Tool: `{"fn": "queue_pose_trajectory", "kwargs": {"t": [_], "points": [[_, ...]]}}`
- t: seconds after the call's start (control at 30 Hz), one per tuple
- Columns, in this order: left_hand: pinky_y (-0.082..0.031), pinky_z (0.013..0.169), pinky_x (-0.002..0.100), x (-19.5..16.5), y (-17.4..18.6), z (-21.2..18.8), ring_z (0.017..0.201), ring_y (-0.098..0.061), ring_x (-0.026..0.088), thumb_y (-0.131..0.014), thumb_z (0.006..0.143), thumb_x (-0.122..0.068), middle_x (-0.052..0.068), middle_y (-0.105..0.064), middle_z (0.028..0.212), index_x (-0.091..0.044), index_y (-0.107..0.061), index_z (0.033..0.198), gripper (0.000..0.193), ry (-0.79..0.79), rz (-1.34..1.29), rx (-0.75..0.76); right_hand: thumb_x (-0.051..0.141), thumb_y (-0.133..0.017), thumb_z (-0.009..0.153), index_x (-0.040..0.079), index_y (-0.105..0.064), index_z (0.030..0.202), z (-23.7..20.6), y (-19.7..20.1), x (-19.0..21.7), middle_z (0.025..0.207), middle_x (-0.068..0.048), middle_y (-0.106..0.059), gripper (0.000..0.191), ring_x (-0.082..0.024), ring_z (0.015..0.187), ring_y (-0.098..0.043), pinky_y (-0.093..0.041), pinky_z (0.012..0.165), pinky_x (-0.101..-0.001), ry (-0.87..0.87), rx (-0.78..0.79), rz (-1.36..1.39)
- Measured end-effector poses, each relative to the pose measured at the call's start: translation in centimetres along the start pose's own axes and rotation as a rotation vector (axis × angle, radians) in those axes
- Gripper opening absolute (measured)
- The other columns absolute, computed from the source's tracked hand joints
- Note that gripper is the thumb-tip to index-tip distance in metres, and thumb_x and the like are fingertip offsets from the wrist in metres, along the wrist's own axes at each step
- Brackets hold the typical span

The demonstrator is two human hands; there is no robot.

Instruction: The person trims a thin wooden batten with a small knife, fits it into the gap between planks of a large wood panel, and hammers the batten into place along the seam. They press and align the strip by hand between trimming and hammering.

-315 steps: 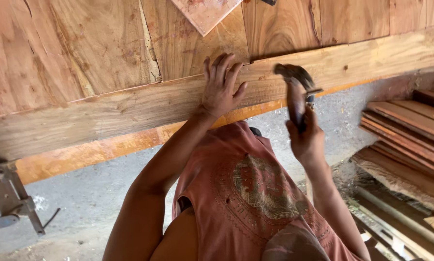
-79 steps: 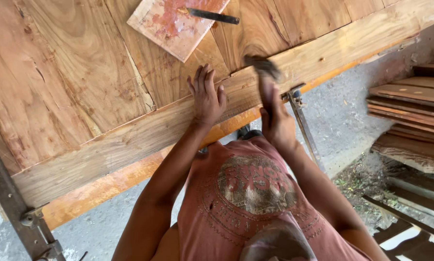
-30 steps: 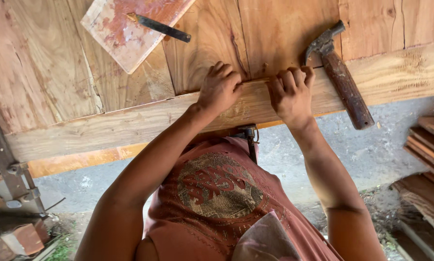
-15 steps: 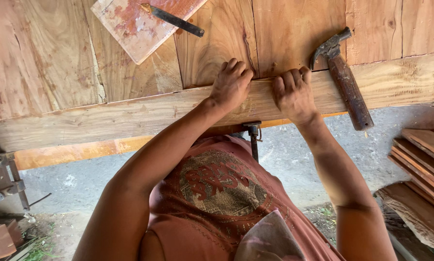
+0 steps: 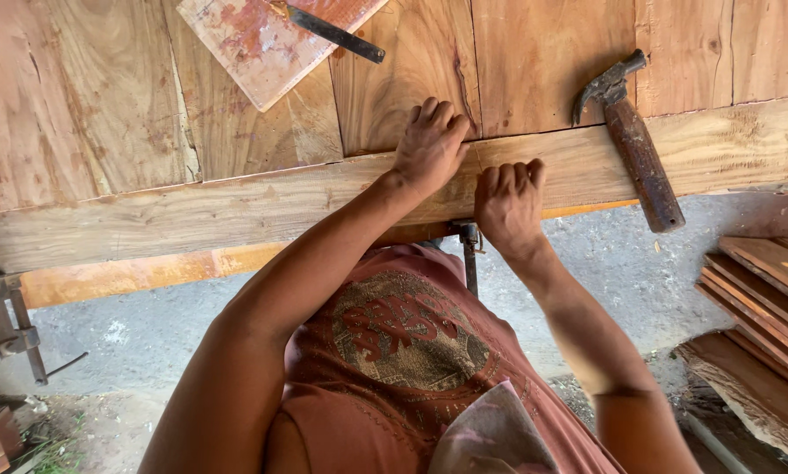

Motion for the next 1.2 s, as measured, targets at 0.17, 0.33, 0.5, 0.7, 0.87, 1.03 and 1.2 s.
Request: {"fn": "queue_pose_trajectory", "kwargs": {"t": [0.17, 0.33, 0.5, 0.7, 0.87, 1.03, 1.2], "points": [[-0.045, 0.092, 0.044, 0.7, 1.2, -0.5, 0.107, -0.050, 0.030, -0.085, 0.078, -0.025, 0.013, -0.054, 0.106, -0.002, -0.064, 0.103, 0.040, -0.069, 0.044, 0.016, 0.011, -0.066, 0.098, 0.002, -0.060, 0.079, -0.8, -0.7, -0.3, 0.070, -0.015, -0.059, 0.021, -0.033, 0.062, -0.058, -0.045, 0.069, -0.0484, -0.336, 0.032, 0.191], [-0.045, 0.092, 0.045, 1.4, 2.5, -2.1, 0.109, -0.051, 0.029, -0.086, 0.078, -0.026, 0.012, -0.055, 0.107, -0.006, -0.065, 0.101, 0.037, -0.038, 0.025, 0.017, 0.022, -0.072, 0.096, -0.002, -0.071, 0.085, -1.6, -3.4, -2.2, 0.065, -0.009, -0.068, 0.027, -0.013, 0.055, -0.059, -0.046, 0.051, -0.0322, -0.805, 0.086, 0.742], [-0.046, 0.091, 0.045, 1.7, 3.5, -2.6, 0.106, -0.051, 0.028, -0.084, 0.079, -0.031, 0.011, -0.055, 0.104, -0.004, -0.065, 0.097, 0.037, -0.082, 0.085, -0.069, 0.019, -0.069, 0.092, -0.003, -0.071, 0.085, -5.7, -4.6, -0.8, 0.065, -0.003, -0.060, 0.022, -0.013, 0.051, -0.047, -0.033, 0.045, -0.0314, -1.284, 0.247, 1.167], [-0.047, 0.086, 0.045, 4.5, 6.0, -5.0, 0.098, -0.054, 0.027, -0.082, 0.089, -0.029, 0.010, -0.055, 0.099, -0.008, -0.061, 0.091, 0.030, -0.018, -0.121, -0.201, -0.013, -0.057, 0.084, 0.002, -0.072, 0.090, -15.2, 8.8, -11.2, 0.083, -0.004, -0.070, 0.022, -0.013, 0.076, -0.062, -0.049, 0.073, -0.0284, -0.935, -0.592, 1.044], [-0.048, 0.086, 0.045, 8.4, 10.1, -9.2, 0.096, -0.055, 0.027, -0.081, 0.093, -0.017, 0.009, -0.055, 0.099, -0.006, -0.062, 0.099, 0.023, 0.017, -0.219, -0.334, -0.008, -0.054, 0.091, -0.003, -0.071, 0.114, -26.7, 11.6, -13.3, 0.104, -0.023, -0.070, 0.028, -0.016, 0.070, -0.065, -0.054, 0.059, -0.0371, -1.205, 0.080, -0.131], [-0.049, 0.089, 0.048, 10.6, 12.5, -12.5, 0.104, -0.056, 0.036, -0.077, 0.090, -0.008, 0.014, -0.058, 0.109, -0.005, -0.063, 0.110, 0.025, 0.156, -0.253, -0.426, 0.003, -0.065, 0.093, 0.001, -0.066, 0.141, -25.0, 9.0, -11.2, 0.110, -0.023, -0.069, 0.048, -0.036, 0.101, -0.059, -0.049, 0.088, -0.0573, -1.163, 0.134, -0.261], [-0.048, 0.093, 0.049, 12.4, 12.7, -13.8, 0.109, -0.055, 0.037, -0.075, 0.092, -0.006, 0.017, -0.059, 0.118, -0.004, -0.061, 0.121, 0.032, 0.239, -0.234, -0.500, 0.038, -0.083, 0.099, 0.000, -0.059, 0.142, -12.5, 7.6, -12.6, 0.138, -0.023, -0.060, 0.062, -0.040, 0.131, -0.048, -0.035, 0.107, -0.0636, -0.684, -0.047, -0.339]]}}
Point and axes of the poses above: each hand's wrist, its own z-axis towards the middle knuckle, its own y-axis out of the back of the hand, x = y × z, the point moved 6 cm from there along z, towards the middle knuckle
